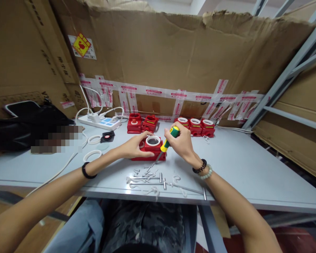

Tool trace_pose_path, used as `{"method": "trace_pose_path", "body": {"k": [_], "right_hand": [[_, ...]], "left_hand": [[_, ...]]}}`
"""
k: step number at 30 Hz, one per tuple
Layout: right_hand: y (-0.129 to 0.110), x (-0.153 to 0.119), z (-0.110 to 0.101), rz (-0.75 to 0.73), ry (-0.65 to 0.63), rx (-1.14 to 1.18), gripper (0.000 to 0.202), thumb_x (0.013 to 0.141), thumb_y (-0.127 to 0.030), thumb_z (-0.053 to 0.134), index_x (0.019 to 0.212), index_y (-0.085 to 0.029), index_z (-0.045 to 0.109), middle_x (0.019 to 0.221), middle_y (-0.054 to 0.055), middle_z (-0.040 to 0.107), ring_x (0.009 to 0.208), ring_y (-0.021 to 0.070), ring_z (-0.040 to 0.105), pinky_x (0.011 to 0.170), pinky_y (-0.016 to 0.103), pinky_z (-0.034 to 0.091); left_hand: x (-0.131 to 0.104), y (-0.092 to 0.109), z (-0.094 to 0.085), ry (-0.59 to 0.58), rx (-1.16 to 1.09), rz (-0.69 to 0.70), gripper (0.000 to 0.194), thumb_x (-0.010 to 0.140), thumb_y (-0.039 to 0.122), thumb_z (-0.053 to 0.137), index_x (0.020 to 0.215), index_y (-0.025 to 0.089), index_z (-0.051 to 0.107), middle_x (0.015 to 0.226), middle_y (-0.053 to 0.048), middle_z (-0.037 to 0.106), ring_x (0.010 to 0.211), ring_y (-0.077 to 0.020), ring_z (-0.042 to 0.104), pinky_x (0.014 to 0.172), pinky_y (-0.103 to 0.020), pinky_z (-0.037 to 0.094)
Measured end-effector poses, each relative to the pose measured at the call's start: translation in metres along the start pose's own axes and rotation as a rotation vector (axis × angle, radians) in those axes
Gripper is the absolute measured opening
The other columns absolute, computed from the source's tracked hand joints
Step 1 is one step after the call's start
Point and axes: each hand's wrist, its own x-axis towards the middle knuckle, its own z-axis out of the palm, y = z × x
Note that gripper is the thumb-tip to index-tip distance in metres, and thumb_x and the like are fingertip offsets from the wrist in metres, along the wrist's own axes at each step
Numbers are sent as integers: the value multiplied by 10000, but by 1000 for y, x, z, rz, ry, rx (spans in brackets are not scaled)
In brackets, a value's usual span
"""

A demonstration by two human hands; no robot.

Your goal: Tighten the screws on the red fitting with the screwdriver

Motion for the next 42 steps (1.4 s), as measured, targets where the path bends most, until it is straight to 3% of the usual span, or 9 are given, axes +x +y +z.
{"method": "trace_pose_path", "body": {"k": [7,16,22,31,37,42], "right_hand": [[-11,4,-7,-43,66,31,177,765,-324,611,692,-199,509,554,-47,503,477,104,473,464,237,411],[-21,12,-22,-26,210,118,195,731,-337,640,655,-201,522,530,-57,467,423,82,436,360,207,390],[-19,12,-21,-7,175,137,194,724,-331,643,646,-194,531,532,-57,467,398,79,440,323,204,384],[-14,22,-36,-67,370,31,194,743,-339,628,642,-213,521,551,-46,427,474,92,415,398,212,374],[-3,26,-35,-76,392,-11,204,747,-332,623,633,-204,513,557,-48,417,506,93,396,451,225,373],[2,26,-33,-34,391,22,207,743,-336,629,648,-194,511,556,-58,406,484,87,394,403,208,350]], "left_hand": [[1,-1,1,-2,-28,2,663,646,507,740,1170,221,453,1102,-81,656,974,-248,633,862,-387,482],[0,-2,0,-6,-29,0,661,638,496,749,1171,229,462,1099,-73,660,978,-250,628,867,-385,476],[1,-1,0,0,-25,0,656,637,494,747,1165,221,471,1083,-79,657,962,-248,625,857,-390,474],[0,0,-2,-23,17,-11,654,646,491,728,1180,233,451,1058,-61,656,964,-245,617,852,-367,458],[0,3,-4,-33,129,-52,669,654,553,706,1179,239,436,1035,-68,656,908,-255,619,780,-350,459],[-1,6,-4,-26,170,-70,679,657,579,692,1176,226,433,1022,-74,649,874,-256,610,743,-344,453]]}}
